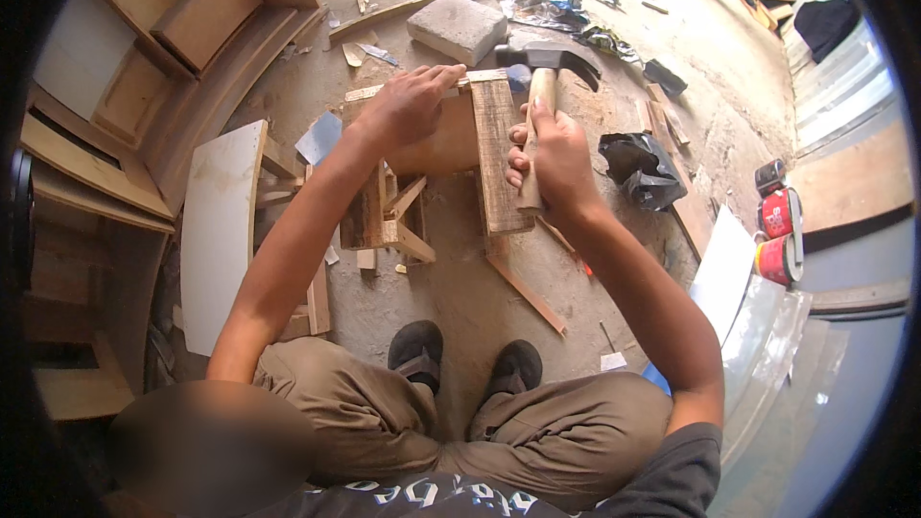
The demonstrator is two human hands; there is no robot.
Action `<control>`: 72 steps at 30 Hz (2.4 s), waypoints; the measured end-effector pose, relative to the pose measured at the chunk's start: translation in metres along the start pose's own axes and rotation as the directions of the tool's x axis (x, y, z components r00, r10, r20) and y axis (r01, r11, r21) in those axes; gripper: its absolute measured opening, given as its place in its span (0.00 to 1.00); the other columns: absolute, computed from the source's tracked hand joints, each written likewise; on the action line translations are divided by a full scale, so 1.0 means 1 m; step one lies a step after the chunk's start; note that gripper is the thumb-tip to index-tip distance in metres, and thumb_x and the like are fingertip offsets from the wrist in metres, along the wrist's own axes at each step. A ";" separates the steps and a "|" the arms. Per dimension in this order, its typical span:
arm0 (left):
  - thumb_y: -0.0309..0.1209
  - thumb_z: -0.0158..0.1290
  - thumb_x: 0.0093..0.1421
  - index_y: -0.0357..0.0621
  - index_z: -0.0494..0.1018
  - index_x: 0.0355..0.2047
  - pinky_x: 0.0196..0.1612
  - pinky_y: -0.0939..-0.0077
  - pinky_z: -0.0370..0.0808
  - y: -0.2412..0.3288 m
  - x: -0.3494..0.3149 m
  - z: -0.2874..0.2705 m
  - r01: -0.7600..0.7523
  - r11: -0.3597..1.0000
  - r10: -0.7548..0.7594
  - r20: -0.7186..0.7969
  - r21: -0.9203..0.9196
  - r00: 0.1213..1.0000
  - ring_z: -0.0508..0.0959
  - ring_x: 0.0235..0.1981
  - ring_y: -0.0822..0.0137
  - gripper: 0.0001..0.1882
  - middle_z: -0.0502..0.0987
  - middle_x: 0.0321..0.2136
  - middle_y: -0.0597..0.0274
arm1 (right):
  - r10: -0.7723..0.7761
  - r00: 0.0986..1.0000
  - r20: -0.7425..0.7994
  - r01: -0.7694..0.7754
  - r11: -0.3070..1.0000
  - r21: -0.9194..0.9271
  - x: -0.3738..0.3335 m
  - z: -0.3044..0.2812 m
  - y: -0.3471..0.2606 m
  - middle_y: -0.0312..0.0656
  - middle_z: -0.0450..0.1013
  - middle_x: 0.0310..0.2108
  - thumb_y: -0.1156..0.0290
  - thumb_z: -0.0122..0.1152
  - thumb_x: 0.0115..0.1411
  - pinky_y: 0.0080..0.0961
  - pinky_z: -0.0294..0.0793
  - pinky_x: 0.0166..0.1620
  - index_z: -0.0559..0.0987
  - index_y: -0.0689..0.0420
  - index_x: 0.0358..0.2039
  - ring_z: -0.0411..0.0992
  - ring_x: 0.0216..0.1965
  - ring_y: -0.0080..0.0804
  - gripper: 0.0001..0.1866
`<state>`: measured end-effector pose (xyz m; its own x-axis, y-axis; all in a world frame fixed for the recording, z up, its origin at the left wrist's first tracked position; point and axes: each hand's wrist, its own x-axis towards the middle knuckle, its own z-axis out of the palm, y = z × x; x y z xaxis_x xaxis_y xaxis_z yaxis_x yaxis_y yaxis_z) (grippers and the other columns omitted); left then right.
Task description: The person assembles a small wooden stool by hand, using a hammer to drive nails into the joints and a hand saw to trim excess wood. They repeatedly adjust and reposition the stool legs and seat to ensure alignment.
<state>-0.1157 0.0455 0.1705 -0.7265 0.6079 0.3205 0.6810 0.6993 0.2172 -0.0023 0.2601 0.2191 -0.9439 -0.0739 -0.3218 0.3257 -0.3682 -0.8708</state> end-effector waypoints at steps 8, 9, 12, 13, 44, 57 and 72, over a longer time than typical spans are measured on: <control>0.22 0.50 0.57 0.42 0.64 0.63 0.64 0.59 0.66 0.002 0.000 -0.002 0.025 1.000 -0.026 0.055 0.007 0.998 0.71 0.61 0.55 0.31 0.72 0.59 0.52 | -0.051 0.999 -0.008 0.049 0.988 -0.146 -0.002 -0.004 -0.008 0.34 0.65 0.27 0.60 0.46 0.74 0.18 0.64 0.19 0.67 0.57 0.42 0.62 0.18 0.18 0.13; 0.22 0.50 0.57 0.42 0.64 0.63 0.64 0.59 0.66 0.002 0.001 -0.002 0.028 1.000 -0.029 0.056 0.013 0.998 0.71 0.61 0.56 0.31 0.72 0.59 0.52 | -0.061 0.998 -0.031 0.056 0.988 -0.144 -0.001 -0.003 -0.008 0.34 0.65 0.27 0.60 0.46 0.74 0.18 0.64 0.19 0.67 0.57 0.42 0.62 0.18 0.18 0.12; 0.22 0.51 0.58 0.43 0.63 0.64 0.64 0.59 0.66 0.002 -0.001 0.002 0.021 1.000 -0.022 0.039 0.020 0.999 0.71 0.61 0.56 0.31 0.72 0.59 0.53 | -0.074 0.995 -0.060 0.067 0.992 -0.106 -0.003 -0.005 -0.008 0.35 0.67 0.28 0.60 0.51 0.72 0.19 0.65 0.20 0.67 0.58 0.41 0.64 0.19 0.18 0.13; 0.22 0.50 0.58 0.43 0.63 0.64 0.63 0.58 0.66 0.001 -0.001 0.003 0.026 0.999 -0.027 0.039 0.035 0.999 0.71 0.61 0.56 0.31 0.72 0.59 0.53 | -0.091 0.995 -0.048 0.079 0.976 -0.201 -0.001 -0.009 -0.005 0.36 0.68 0.28 0.61 0.53 0.71 0.19 0.66 0.21 0.68 0.59 0.41 0.65 0.20 0.19 0.13; 0.25 0.62 0.54 0.40 0.80 0.42 0.46 0.64 0.77 -0.011 0.007 0.006 -0.069 0.938 -0.006 -0.216 -0.341 0.976 0.80 0.41 0.55 0.14 0.78 0.36 0.54 | 0.101 0.992 -0.077 -0.110 0.987 -0.117 0.029 -0.037 0.018 0.43 0.76 0.32 0.75 0.68 0.57 0.30 0.75 0.31 0.77 0.72 0.39 0.75 0.29 0.29 0.14; 0.26 0.60 0.56 0.38 0.73 0.40 0.47 0.63 0.74 -0.015 0.007 0.005 -0.139 0.974 0.101 -0.207 -0.179 0.973 0.77 0.45 0.52 0.12 0.76 0.39 0.52 | 0.065 0.993 -0.099 -0.074 0.993 -0.096 0.027 -0.031 0.022 0.43 0.76 0.31 0.77 0.67 0.56 0.30 0.75 0.30 0.77 0.70 0.36 0.76 0.28 0.29 0.11; 0.55 0.24 0.73 0.41 0.73 0.55 0.61 0.57 0.63 -0.049 0.004 -0.017 0.049 0.380 -0.395 -0.114 -0.924 0.912 0.74 0.56 0.59 0.36 0.79 0.50 0.53 | 0.056 0.993 -0.100 -0.072 0.984 -0.165 0.032 -0.040 0.024 0.41 0.75 0.30 0.73 0.69 0.56 0.27 0.72 0.28 0.78 0.69 0.36 0.74 0.26 0.26 0.13</control>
<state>-0.1501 0.0074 0.1774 -0.9206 0.2354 0.3117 0.3084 -0.0517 0.9498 -0.0224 0.2861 0.1725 -0.9140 -0.0010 -0.4058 0.3975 -0.2035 -0.8948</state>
